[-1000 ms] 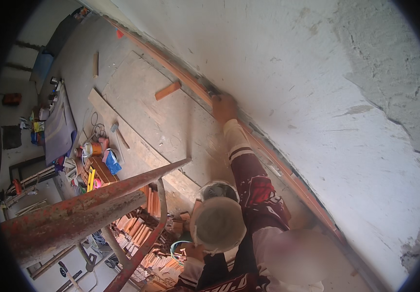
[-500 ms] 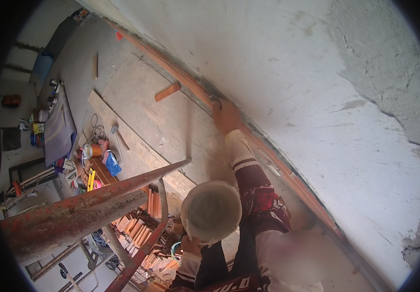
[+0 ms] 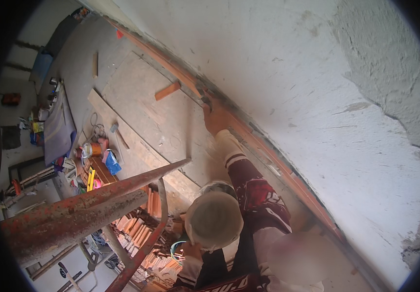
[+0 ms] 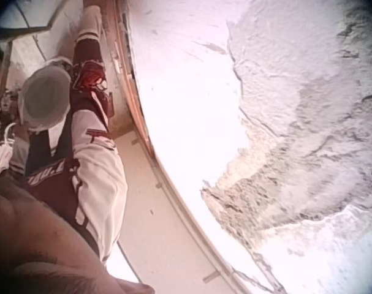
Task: The person applies adhesive to a rectangular tile using a trowel and places it onto a curved wall section. They then use a hammer to tap the tile into position and apply grout to the gaps between the tiles.
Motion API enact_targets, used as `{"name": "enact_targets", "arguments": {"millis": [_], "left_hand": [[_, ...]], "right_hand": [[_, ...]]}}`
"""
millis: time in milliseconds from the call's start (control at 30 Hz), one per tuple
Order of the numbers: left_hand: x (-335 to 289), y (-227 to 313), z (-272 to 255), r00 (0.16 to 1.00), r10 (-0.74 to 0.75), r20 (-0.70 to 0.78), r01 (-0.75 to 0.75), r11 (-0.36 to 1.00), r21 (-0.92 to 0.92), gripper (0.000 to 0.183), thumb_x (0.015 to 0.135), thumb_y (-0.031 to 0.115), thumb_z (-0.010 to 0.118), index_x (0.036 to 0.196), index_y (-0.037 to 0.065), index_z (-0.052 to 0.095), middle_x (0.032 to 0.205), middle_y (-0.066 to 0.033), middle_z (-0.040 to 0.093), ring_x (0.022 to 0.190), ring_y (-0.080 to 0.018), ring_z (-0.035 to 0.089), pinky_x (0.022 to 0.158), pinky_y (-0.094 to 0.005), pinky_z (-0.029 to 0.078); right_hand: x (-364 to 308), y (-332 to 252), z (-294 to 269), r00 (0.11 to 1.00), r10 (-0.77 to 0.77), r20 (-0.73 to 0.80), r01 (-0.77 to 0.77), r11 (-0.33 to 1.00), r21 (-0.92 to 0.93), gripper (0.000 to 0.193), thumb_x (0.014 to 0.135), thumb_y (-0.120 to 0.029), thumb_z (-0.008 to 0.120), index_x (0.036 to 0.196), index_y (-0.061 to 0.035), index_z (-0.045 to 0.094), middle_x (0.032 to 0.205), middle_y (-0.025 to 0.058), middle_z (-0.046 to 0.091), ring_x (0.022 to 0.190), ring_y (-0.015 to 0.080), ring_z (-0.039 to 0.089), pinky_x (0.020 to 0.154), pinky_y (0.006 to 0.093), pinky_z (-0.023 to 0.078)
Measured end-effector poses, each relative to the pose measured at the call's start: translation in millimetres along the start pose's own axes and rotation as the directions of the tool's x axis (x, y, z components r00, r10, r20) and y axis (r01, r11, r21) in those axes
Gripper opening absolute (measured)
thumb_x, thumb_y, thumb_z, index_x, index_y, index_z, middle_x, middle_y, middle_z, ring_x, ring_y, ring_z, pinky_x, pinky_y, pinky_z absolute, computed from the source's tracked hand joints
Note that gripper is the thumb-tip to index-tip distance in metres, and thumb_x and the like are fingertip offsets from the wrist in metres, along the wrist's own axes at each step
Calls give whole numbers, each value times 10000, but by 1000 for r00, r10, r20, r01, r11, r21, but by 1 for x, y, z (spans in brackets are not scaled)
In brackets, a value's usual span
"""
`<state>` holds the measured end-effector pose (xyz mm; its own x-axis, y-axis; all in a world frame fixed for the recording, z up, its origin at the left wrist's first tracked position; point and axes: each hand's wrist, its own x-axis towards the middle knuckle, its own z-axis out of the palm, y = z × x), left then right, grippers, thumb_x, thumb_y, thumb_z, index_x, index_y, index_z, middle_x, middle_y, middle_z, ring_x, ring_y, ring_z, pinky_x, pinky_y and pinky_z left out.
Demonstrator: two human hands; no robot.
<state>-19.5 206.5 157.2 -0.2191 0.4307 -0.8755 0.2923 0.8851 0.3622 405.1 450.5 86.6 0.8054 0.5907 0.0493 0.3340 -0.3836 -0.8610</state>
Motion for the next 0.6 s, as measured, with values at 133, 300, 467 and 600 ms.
{"name": "enact_targets", "arguments": {"millis": [133, 300, 467, 600], "left_hand": [[3, -19, -4, 1000, 27, 7, -27, 999, -36, 314, 667, 25, 658, 938, -37, 513, 900, -120, 535, 740, -240, 585, 574, -367, 555], [6, -38, -12, 994, 105, -31, -108, 990, -92, 302, 655, 44, 665, 906, -35, 517, 873, -109, 521, 746, -235, 582, 586, -365, 555], [21, -54, -28, 945, 316, 87, -326, 934, 143, 311, 657, 62, 681, 899, -21, 505, 870, -115, 523, 728, -213, 569, 544, -349, 517], [4, -6, -5, 998, 63, -7, -61, 987, 151, 300, 661, 59, 683, 886, -13, 498, 856, -113, 532, 696, -199, 561, 515, -342, 494]], "right_hand": [[4, 3, 34, 999, -2, -37, 7, 992, 124, 462, 915, -287, 611, 1252, 23, 558, 1235, 265, 596, 1144, 408, 577, 980, 454, 443], [7, 0, 47, 985, 168, -24, -160, 967, 197, 478, 922, -260, 605, 1295, 30, 534, 1259, 262, 583, 1204, 401, 539, 1034, 442, 407], [-15, 8, 27, 978, 207, -18, -198, 956, 217, 457, 957, -237, 548, 1334, 20, 517, 1311, 273, 543, 1247, 414, 493, 1073, 447, 366], [-29, 34, -3, 965, 262, -20, -251, 942, 224, 450, 970, -253, 531, 1343, -1, 519, 1313, 259, 549, 1242, 411, 499, 1071, 442, 368]]}}
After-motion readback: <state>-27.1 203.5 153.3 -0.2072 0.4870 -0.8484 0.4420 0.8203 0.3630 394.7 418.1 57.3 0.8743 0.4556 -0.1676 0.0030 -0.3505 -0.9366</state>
